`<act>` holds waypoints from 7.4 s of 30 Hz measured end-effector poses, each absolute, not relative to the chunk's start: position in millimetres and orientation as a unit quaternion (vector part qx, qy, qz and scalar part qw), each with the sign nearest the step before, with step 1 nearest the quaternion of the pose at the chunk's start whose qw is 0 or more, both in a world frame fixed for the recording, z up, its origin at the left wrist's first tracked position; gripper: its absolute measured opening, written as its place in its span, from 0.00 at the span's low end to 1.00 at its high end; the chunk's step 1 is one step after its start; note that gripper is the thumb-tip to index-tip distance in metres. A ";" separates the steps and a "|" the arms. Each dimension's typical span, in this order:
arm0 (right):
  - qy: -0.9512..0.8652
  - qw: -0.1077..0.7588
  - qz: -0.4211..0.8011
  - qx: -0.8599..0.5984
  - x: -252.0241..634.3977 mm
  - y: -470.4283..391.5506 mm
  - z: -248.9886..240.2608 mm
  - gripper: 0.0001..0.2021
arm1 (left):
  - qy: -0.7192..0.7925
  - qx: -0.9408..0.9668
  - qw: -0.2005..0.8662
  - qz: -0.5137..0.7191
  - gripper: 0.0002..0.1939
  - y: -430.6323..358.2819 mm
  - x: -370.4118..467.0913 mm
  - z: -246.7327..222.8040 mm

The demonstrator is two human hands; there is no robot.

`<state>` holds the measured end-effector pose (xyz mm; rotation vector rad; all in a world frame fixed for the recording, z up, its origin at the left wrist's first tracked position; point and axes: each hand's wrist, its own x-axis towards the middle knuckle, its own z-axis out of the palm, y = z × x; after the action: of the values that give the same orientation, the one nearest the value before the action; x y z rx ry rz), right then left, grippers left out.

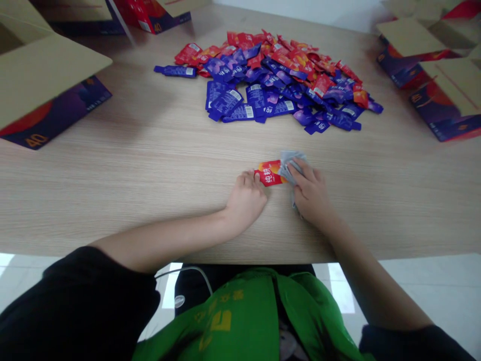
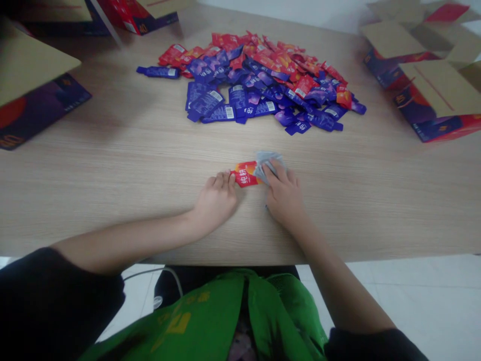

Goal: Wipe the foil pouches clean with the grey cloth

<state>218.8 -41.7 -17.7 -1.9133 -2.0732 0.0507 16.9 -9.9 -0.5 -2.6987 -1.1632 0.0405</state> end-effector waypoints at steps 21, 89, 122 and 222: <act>-0.775 0.112 0.011 -0.622 186.4 -30.5 -9.0 0.27 | -0.359 -0.925 0.121 0.012 0.19 -13.5 17.2 5.4; -0.720 0.293 0.045 -0.627 253.9 -47.0 -4.9 0.23 | -0.362 -0.925 0.111 0.028 0.21 -10.3 15.4 1.6; -0.771 0.189 0.022 -0.608 173.1 -17.5 3.6 0.26 | -0.366 -0.925 0.100 0.017 0.18 -8.9 16.3 5.1; -0.668 0.406 0.061 -0.620 247.2 -50.8 -5.5 0.29 | -0.344 -0.938 -0.025 -0.029 0.24 13.5 10.3 6.9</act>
<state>247.2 -50.8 -5.5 -1.5652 -1.6857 0.1541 10.3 13.5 6.9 -2.9950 -1.0972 -0.0918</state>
